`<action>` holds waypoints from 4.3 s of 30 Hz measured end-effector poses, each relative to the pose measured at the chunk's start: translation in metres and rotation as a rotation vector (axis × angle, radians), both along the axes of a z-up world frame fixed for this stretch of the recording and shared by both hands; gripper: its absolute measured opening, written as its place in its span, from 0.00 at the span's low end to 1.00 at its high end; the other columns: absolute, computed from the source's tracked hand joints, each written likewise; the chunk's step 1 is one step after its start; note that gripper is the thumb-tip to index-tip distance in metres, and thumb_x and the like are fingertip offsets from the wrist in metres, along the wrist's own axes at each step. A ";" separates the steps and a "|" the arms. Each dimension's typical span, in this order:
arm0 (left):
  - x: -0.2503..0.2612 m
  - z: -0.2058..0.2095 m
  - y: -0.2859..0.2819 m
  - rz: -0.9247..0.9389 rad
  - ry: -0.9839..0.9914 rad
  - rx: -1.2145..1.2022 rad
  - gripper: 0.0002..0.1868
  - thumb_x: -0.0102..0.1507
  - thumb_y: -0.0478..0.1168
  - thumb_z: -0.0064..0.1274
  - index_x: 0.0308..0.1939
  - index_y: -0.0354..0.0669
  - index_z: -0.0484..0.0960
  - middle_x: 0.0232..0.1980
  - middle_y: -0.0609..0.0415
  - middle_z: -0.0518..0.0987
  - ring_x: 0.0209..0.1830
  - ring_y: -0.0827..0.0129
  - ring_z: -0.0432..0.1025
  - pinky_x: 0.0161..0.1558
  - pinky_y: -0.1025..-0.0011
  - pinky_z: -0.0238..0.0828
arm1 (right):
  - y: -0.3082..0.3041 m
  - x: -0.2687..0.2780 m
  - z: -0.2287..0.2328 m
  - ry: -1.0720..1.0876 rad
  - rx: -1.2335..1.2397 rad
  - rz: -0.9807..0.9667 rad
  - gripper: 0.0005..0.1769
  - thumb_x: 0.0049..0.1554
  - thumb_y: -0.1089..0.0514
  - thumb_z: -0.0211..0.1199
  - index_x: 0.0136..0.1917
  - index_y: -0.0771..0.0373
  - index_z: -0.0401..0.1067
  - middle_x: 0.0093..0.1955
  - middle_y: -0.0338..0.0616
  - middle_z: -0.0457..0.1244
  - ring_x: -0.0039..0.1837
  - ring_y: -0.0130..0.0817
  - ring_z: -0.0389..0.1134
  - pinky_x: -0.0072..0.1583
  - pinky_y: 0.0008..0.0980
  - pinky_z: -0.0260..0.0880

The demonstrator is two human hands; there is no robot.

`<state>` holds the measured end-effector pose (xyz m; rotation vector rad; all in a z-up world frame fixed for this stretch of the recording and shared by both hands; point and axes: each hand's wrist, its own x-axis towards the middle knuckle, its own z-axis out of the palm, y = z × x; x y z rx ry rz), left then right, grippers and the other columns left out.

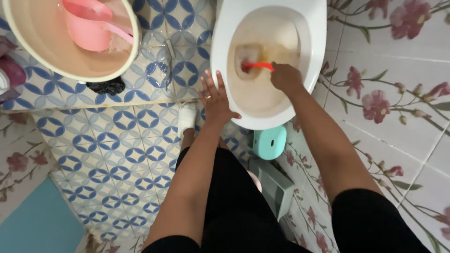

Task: Cleaning a toilet bowl using a brush and water.

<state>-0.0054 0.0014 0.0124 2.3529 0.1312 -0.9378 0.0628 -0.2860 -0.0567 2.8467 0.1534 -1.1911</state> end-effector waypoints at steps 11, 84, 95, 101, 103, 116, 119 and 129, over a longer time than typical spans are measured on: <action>0.008 0.002 0.002 -0.016 0.058 -0.023 0.91 0.33 0.57 0.82 0.79 0.49 0.22 0.83 0.37 0.22 0.83 0.38 0.17 0.76 0.34 0.25 | 0.053 0.006 0.097 0.204 -0.134 -0.161 0.30 0.63 0.51 0.50 0.79 0.49 0.59 0.58 0.58 0.68 0.60 0.57 0.70 0.58 0.55 0.70; -0.002 -0.002 0.002 0.078 -0.066 -0.062 0.91 0.28 0.54 0.83 0.80 0.56 0.29 0.84 0.41 0.31 0.84 0.37 0.29 0.75 0.32 0.33 | 0.013 -0.028 -0.018 -0.048 -0.024 -0.128 0.25 0.58 0.59 0.49 0.68 0.62 0.67 0.50 0.62 0.69 0.53 0.60 0.72 0.54 0.57 0.71; 0.009 -0.001 0.002 0.066 -0.031 -0.063 0.91 0.29 0.53 0.83 0.80 0.57 0.27 0.84 0.42 0.28 0.84 0.38 0.28 0.76 0.35 0.32 | 0.029 -0.003 0.004 0.033 -0.064 -0.210 0.19 0.58 0.57 0.50 0.60 0.63 0.70 0.52 0.64 0.69 0.56 0.62 0.70 0.57 0.58 0.70; 0.008 -0.002 0.000 0.078 -0.066 -0.083 0.91 0.28 0.53 0.84 0.80 0.57 0.28 0.83 0.41 0.29 0.84 0.38 0.27 0.76 0.34 0.31 | 0.019 0.013 -0.061 0.022 -0.024 -0.280 0.16 0.60 0.56 0.51 0.55 0.64 0.74 0.49 0.64 0.70 0.52 0.59 0.72 0.54 0.53 0.72; 0.003 -0.004 0.000 0.078 -0.061 -0.084 0.91 0.28 0.54 0.84 0.79 0.57 0.28 0.83 0.41 0.29 0.83 0.37 0.27 0.76 0.33 0.31 | 0.014 0.017 -0.074 0.072 -0.002 -0.335 0.17 0.61 0.55 0.50 0.52 0.66 0.76 0.46 0.64 0.71 0.48 0.57 0.74 0.51 0.50 0.73; 0.002 0.004 0.002 0.065 -0.022 -0.074 0.91 0.28 0.52 0.84 0.80 0.57 0.29 0.83 0.38 0.29 0.83 0.36 0.27 0.76 0.34 0.32 | 0.052 -0.019 -0.002 0.005 -0.019 0.115 0.27 0.61 0.60 0.48 0.73 0.58 0.64 0.39 0.57 0.70 0.41 0.54 0.73 0.42 0.53 0.72; 0.012 -0.006 0.003 0.080 -0.061 -0.063 0.90 0.28 0.53 0.83 0.80 0.57 0.30 0.83 0.38 0.30 0.83 0.35 0.29 0.75 0.32 0.35 | 0.060 0.002 -0.021 0.010 -0.075 0.164 0.30 0.61 0.60 0.47 0.76 0.59 0.62 0.40 0.56 0.70 0.42 0.53 0.73 0.43 0.53 0.73; 0.009 0.006 0.004 0.052 -0.046 -0.041 0.90 0.28 0.55 0.83 0.80 0.57 0.30 0.83 0.37 0.30 0.83 0.35 0.30 0.74 0.32 0.37 | 0.007 -0.031 -0.002 0.021 0.073 -0.132 0.16 0.62 0.58 0.49 0.60 0.67 0.68 0.45 0.63 0.68 0.49 0.62 0.71 0.51 0.57 0.70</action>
